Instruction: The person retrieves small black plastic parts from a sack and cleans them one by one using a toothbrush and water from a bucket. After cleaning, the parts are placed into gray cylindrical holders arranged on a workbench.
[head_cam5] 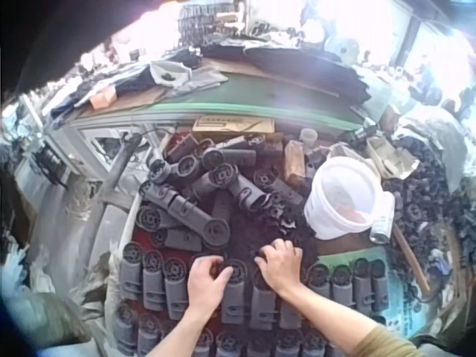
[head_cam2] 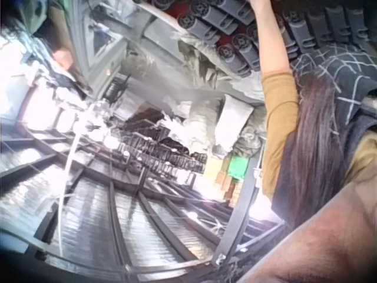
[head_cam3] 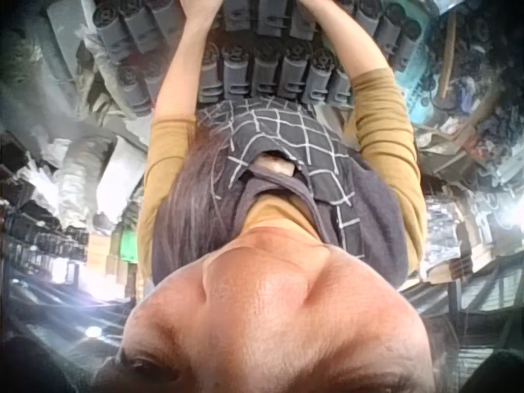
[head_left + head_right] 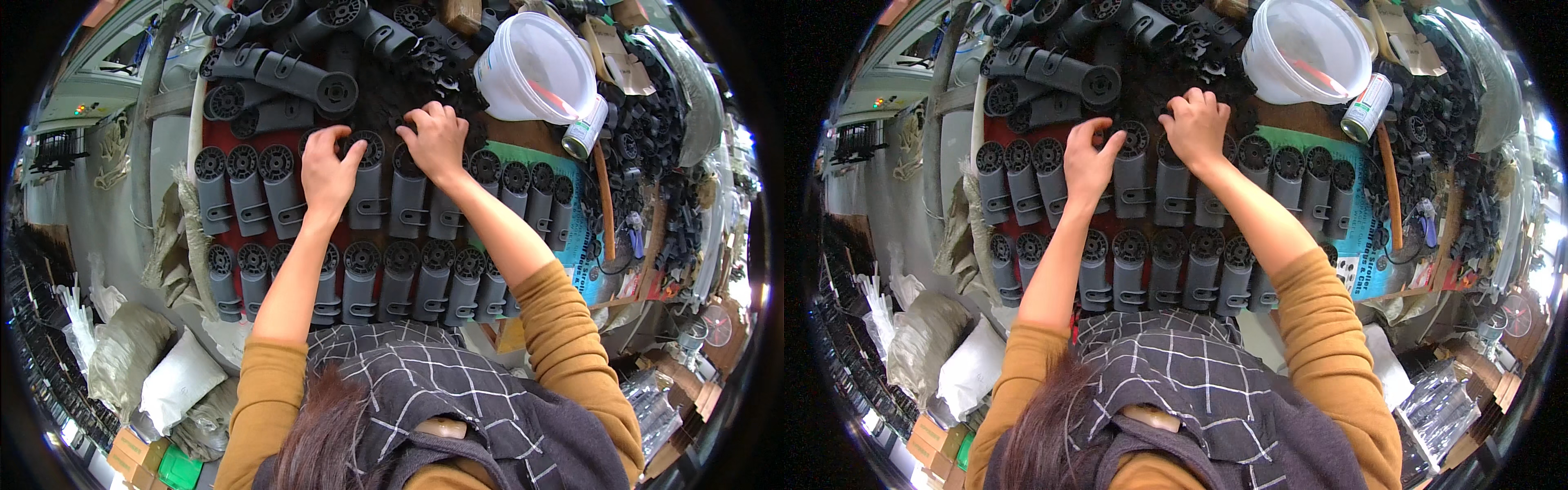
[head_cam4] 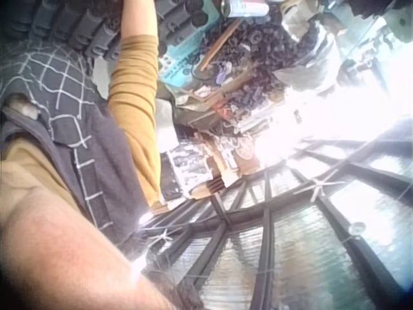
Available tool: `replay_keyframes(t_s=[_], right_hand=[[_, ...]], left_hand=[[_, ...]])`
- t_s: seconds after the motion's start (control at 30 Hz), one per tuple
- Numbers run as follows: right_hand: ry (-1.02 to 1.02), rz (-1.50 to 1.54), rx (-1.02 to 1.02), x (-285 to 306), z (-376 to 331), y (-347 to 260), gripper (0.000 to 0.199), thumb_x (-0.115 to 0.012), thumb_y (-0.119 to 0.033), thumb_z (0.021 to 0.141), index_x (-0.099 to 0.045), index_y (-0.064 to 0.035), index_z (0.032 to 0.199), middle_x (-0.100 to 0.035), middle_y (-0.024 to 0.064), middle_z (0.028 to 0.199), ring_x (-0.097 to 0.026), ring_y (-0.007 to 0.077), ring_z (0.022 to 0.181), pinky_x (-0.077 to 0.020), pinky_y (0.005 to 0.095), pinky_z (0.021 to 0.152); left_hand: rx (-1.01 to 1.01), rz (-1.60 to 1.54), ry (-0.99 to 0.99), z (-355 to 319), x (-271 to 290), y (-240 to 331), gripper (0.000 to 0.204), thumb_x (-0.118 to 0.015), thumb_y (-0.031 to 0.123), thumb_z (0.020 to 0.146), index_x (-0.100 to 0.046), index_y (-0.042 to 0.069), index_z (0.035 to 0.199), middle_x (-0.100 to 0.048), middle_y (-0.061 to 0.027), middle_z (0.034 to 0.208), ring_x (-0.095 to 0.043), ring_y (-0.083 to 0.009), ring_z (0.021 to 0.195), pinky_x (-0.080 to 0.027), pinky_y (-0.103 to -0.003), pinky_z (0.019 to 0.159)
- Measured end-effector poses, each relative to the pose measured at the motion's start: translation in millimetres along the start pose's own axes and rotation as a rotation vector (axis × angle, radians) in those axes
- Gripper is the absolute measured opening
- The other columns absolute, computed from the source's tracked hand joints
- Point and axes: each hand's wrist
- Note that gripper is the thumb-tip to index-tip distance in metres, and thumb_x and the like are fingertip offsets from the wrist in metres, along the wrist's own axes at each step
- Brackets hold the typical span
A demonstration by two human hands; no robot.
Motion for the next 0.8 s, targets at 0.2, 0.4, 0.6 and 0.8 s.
replay_keyframes(t_s=[0.2,0.4,0.6,0.8], right_hand=[[-0.092,-0.104,-0.023,-21,18,1,0.024,-0.078,-0.023,0.068,-0.066,-0.0106,0.085,-0.058,0.0082,0.1,-0.053,0.0284,0.101,-0.0414,0.0428,0.079],[-0.037,0.028,0.076,-12,13,8,0.022,-0.074,-0.017,0.071,-0.061,-0.0114,0.087,-0.06,0.0052,0.087,-0.055,0.0283,0.093,-0.0417,0.0423,0.077],[0.242,-0.015,0.043,14,47,32,0.032,-0.07,-0.01,0.073,-0.056,-0.0098,0.101,-0.056,0.0085,0.102,-0.052,0.0301,0.098,-0.0417,0.0431,0.08],[0.114,-0.244,0.371,6,88,43,0.059,-0.068,-0.007,0.068,-0.052,-0.0081,0.124,-0.054,0.006,0.12,-0.05,0.0257,0.115,-0.039,0.0373,0.094]], left_hand=[[-0.111,0.447,-0.017,38,-22,-18,0.019,-0.069,0.02,0.08,-0.066,0.005,0.091,-0.067,-0.0103,0.085,-0.063,-0.0303,0.082,-0.049,-0.04,0.075],[-0.345,0.046,0.013,43,-20,7,0.016,-0.068,0.012,0.081,-0.068,0.004,0.095,-0.068,-0.01,0.085,-0.064,-0.027,0.078,-0.049,-0.036,0.072],[-0.315,-0.005,-0.003,88,-51,38,0.022,-0.067,0.014,0.083,-0.066,0.004,0.103,-0.068,-0.0114,0.089,-0.065,-0.0272,0.082,-0.051,-0.036,0.075],[-0.286,0.125,0.127,95,-58,40,0.017,-0.065,0.01,0.081,-0.065,0.006,0.097,-0.066,-0.0106,0.091,-0.062,-0.0305,0.087,-0.049,-0.041,0.079]])
Point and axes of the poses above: each hand's wrist, its own z-axis towards the middle knuckle, its own x-axis out of the back of the hand, y = z × x
